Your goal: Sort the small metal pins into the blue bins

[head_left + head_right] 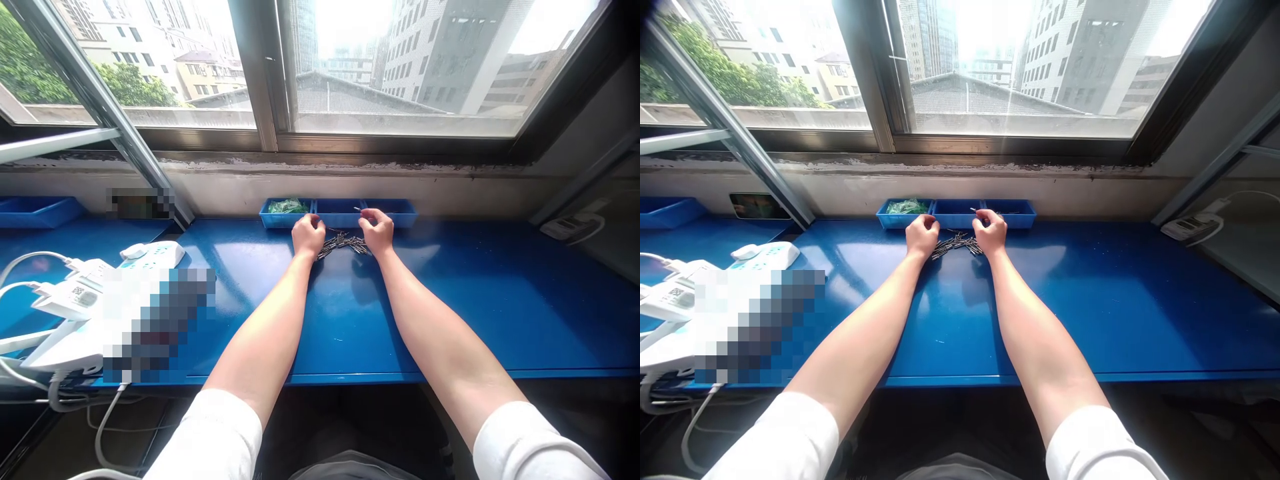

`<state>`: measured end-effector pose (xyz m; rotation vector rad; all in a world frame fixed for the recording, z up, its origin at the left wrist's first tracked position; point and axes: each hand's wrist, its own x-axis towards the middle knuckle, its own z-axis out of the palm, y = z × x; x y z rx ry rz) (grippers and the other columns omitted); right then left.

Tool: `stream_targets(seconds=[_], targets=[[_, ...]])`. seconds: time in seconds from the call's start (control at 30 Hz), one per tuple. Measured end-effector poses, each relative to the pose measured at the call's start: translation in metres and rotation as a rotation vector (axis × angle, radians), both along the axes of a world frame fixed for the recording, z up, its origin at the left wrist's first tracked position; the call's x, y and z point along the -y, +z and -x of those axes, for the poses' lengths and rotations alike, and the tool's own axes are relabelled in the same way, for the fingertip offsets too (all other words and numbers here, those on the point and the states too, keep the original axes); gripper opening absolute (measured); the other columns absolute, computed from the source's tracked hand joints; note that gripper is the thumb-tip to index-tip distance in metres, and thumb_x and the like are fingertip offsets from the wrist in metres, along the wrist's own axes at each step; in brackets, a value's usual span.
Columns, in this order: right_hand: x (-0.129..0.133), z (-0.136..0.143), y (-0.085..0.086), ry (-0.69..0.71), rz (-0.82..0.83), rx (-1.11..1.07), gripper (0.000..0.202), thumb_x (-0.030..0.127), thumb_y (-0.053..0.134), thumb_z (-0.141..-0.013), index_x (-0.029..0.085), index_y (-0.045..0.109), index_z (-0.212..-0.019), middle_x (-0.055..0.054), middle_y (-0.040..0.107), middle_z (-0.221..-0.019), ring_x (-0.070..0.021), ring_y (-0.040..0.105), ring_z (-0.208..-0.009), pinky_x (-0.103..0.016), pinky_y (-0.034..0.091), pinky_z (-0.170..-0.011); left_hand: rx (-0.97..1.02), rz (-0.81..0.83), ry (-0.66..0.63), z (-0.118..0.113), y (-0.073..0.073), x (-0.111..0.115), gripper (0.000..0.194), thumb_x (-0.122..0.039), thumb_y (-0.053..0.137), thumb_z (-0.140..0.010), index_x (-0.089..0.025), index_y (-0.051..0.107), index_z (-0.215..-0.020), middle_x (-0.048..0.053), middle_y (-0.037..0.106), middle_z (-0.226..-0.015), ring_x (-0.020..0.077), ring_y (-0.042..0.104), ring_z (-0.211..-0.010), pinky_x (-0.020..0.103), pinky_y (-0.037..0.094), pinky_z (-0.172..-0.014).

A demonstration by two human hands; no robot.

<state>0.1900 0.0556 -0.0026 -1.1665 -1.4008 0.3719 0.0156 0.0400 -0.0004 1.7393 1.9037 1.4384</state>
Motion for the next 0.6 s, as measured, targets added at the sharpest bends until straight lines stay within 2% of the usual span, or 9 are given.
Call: stream_targets(seconds=[0.07,0.17,0.3,0.43,0.5,0.6], targets=[[-0.0017,-0.0033,-0.0005,-0.17,0.0,0.114,0.032,0.022,0.051,-0.07,0.017,0.067,-0.098,-0.006,0.069,-0.097,-0.0234,0.056,-0.099,-0.038,0.043,-0.092,0.034,0.072,0.026,0.0027,0.0009,0.0008,0.022,-0.027,0.053,-0.078,-0.018,0.068,-0.092,0.006,0.071,-0.09,0.0207,0.064,-0.089,0.03,0.047,-0.084],[-0.0042,-0.0076,-0.0019,-0.282,0.065,0.221,0.043,0.02,0.049,-0.069,0.016,0.062,-0.11,-0.009,0.066,-0.109,-0.0272,0.047,-0.111,-0.044,0.038,-0.098,0.059,0.139,0.025,0.0046,0.0002,0.0011,0.019,-0.026,0.053,-0.077,-0.02,0.068,-0.088,0.005,0.071,-0.088,0.02,0.065,-0.087,0.029,0.047,-0.082],[-0.0048,-0.0095,-0.004,-0.3,0.157,0.277,0.056,0.022,0.052,-0.068,0.016,0.054,-0.124,-0.012,0.055,-0.129,-0.0317,0.039,-0.116,-0.051,0.034,-0.096,0.057,0.153,-0.001,0.0045,-0.0026,-0.0002,0.019,-0.027,0.053,-0.076,-0.02,0.068,-0.088,0.005,0.071,-0.089,0.0195,0.065,-0.088,0.028,0.047,-0.083],[-0.0047,-0.0081,-0.0044,-0.283,0.189,0.312,0.066,0.022,0.056,-0.064,0.019,0.049,-0.13,-0.012,0.037,-0.145,-0.0322,0.037,-0.117,-0.05,0.036,-0.094,0.07,0.152,0.007,0.0044,-0.0042,-0.0018,0.022,-0.028,0.053,-0.077,-0.02,0.067,-0.092,0.005,0.071,-0.092,0.0198,0.065,-0.09,0.028,0.047,-0.083],[-0.0052,-0.0076,-0.004,-0.294,0.153,0.315,0.056,0.021,0.054,-0.066,0.017,0.056,-0.121,-0.013,0.046,-0.137,-0.0304,0.04,-0.117,-0.047,0.037,-0.096,0.073,0.152,0.006,0.0045,-0.0045,-0.0022,0.023,-0.028,0.053,-0.077,-0.02,0.067,-0.093,0.005,0.071,-0.093,0.02,0.065,-0.09,0.029,0.047,-0.084],[-0.0054,-0.0072,-0.004,-0.204,0.147,0.35,0.031,0.021,0.05,-0.071,0.016,0.066,-0.097,-0.01,0.064,-0.103,-0.0247,0.051,-0.104,-0.038,0.042,-0.093,0.062,0.163,-0.032,0.0044,-0.0049,-0.0025,0.022,-0.028,0.054,-0.077,-0.021,0.068,-0.092,0.004,0.071,-0.093,0.0196,0.065,-0.091,0.028,0.047,-0.084]])
